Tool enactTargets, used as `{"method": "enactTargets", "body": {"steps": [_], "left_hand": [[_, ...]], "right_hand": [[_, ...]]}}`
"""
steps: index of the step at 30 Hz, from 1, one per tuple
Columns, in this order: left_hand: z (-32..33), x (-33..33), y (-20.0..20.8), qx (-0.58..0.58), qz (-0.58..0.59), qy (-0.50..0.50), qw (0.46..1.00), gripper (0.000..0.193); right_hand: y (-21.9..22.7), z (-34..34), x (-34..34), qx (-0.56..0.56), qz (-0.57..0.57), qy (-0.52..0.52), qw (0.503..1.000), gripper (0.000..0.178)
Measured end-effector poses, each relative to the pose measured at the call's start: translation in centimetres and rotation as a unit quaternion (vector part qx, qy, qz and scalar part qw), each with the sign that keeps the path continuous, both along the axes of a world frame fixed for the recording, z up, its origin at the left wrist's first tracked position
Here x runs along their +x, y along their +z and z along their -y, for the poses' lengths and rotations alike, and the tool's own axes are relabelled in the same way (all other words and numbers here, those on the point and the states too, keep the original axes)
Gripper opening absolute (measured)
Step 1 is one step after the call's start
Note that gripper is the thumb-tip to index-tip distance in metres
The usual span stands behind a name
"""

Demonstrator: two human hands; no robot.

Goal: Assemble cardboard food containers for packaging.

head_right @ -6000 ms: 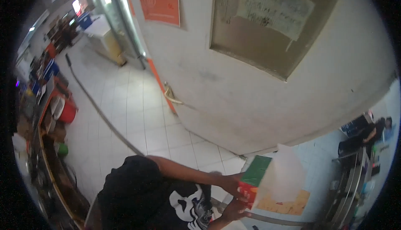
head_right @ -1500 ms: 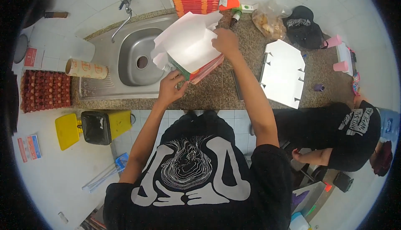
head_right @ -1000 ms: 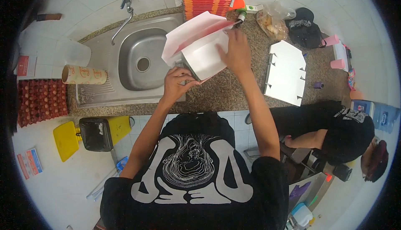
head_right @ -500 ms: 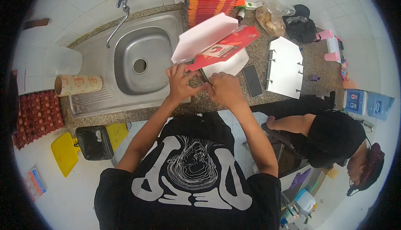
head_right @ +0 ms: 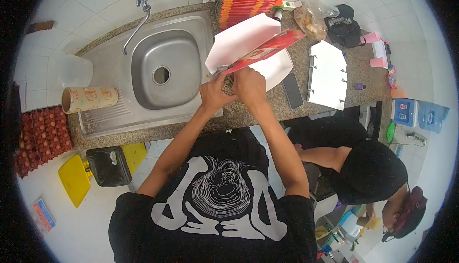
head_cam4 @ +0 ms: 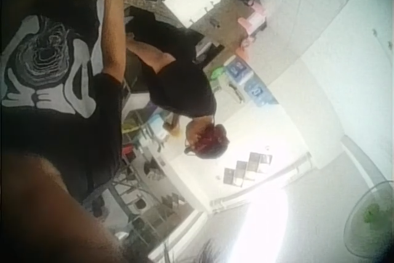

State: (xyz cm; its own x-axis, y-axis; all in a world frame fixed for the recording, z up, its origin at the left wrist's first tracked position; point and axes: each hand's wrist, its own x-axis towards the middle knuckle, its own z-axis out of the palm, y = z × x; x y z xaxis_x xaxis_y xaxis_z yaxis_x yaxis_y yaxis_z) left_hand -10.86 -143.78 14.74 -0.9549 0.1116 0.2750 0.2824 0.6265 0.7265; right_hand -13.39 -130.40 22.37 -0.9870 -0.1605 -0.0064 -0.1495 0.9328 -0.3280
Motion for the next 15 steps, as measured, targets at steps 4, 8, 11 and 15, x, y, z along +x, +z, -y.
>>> {"method": "enactTargets", "body": {"steps": [4,8,11,15], "left_hand": [[0.1,-0.2,0.0,0.001,-0.008,0.006,1.000,0.094],[0.1,-0.4,-0.5,-0.002,0.011,0.011,1.000,0.095],[0.0,-0.3,-0.4,0.010,0.011,0.010,1.000,0.088],[-0.2,-0.1,0.7,0.005,0.038,0.010,0.999,0.079]], "right_hand": [[-0.2,0.0,-0.2,-0.015,-0.028,0.019,0.999,0.016],[-0.4,0.0,-0.1,-0.018,-0.039,0.017,0.999,0.015],[-0.1,0.1,-0.1,-0.043,-0.058,0.021,0.997,0.015],[-0.5,-0.1,-0.1,-0.012,-0.011,0.029,0.999,0.014]]}}
